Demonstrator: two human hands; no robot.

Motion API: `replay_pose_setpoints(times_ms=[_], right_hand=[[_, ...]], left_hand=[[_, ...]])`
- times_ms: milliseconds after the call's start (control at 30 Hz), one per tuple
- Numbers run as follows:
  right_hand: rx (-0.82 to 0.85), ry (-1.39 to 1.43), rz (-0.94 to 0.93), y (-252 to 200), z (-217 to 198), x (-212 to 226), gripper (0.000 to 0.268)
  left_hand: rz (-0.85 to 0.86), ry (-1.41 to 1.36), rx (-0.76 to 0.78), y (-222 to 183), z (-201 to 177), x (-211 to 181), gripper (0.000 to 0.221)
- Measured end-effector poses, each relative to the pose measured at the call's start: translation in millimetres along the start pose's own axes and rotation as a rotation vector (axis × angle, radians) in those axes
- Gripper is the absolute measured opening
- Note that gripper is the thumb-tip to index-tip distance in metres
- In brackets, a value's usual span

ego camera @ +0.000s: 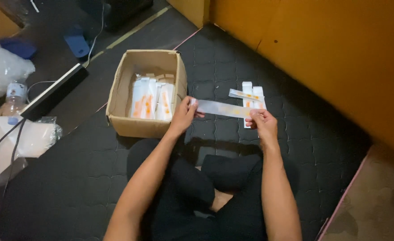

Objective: The person is taking plastic sleeves out of a cardboard box, inspecting them, and then folding or laying them out on the floor.

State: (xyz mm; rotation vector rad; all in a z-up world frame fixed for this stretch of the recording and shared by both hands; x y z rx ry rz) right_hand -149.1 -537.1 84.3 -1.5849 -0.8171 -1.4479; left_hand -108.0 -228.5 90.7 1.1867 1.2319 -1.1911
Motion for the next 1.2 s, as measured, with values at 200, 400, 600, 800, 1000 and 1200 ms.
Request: replay_pose_setpoints(times_ms=[200, 400, 600, 800, 1000, 1200], right_hand=[[-0.042, -0.064, 0.029, 12.4, -1.9, -25.0, 0.018], [-0.085, -0.11, -0.006, 6.6, 9.4, -17.3, 0.016], [-0.082, -0.114, -0.026, 11.8, 6.2, -25.5, 0.016], [-0.054, -0.104, -0.06, 13.6, 9.5, -27.9, 0.015], [-0.056, -0.08, -0.055, 21.8, 4.9, -37.8, 0.016], [-0.102, -0.044, 0.006, 23.0, 2.3, -36.0, 0.012]], left_hand=[[0.059, 0.225, 0.003, -15.0, 7.5, 11.9, 0.019], [0.049, 0.136, -0.015, -16.6, 0.5, 13.2, 0.025], [-0.027, 0.134, -0.007, -13.8, -2.3, 22.0, 0.029], [-0.059, 0.173, -0.047, -13.4, -2.2, 21.0, 0.027], [-0.055, 0.187, -0.068, -11.8, 0.9, 17.9, 0.025], [-0.095, 0.22, 0.008, -13.2, 1.0, 25.5, 0.018]])
Point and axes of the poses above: each hand's wrist, its own y-axis towards the middle knuckle, its own z-axis out of the palm, x = y × z, the point moved 3 cm from there along y, towards the middle knuckle, and after that the axes turned 12 degrees about -x, right-handed, at the moved point
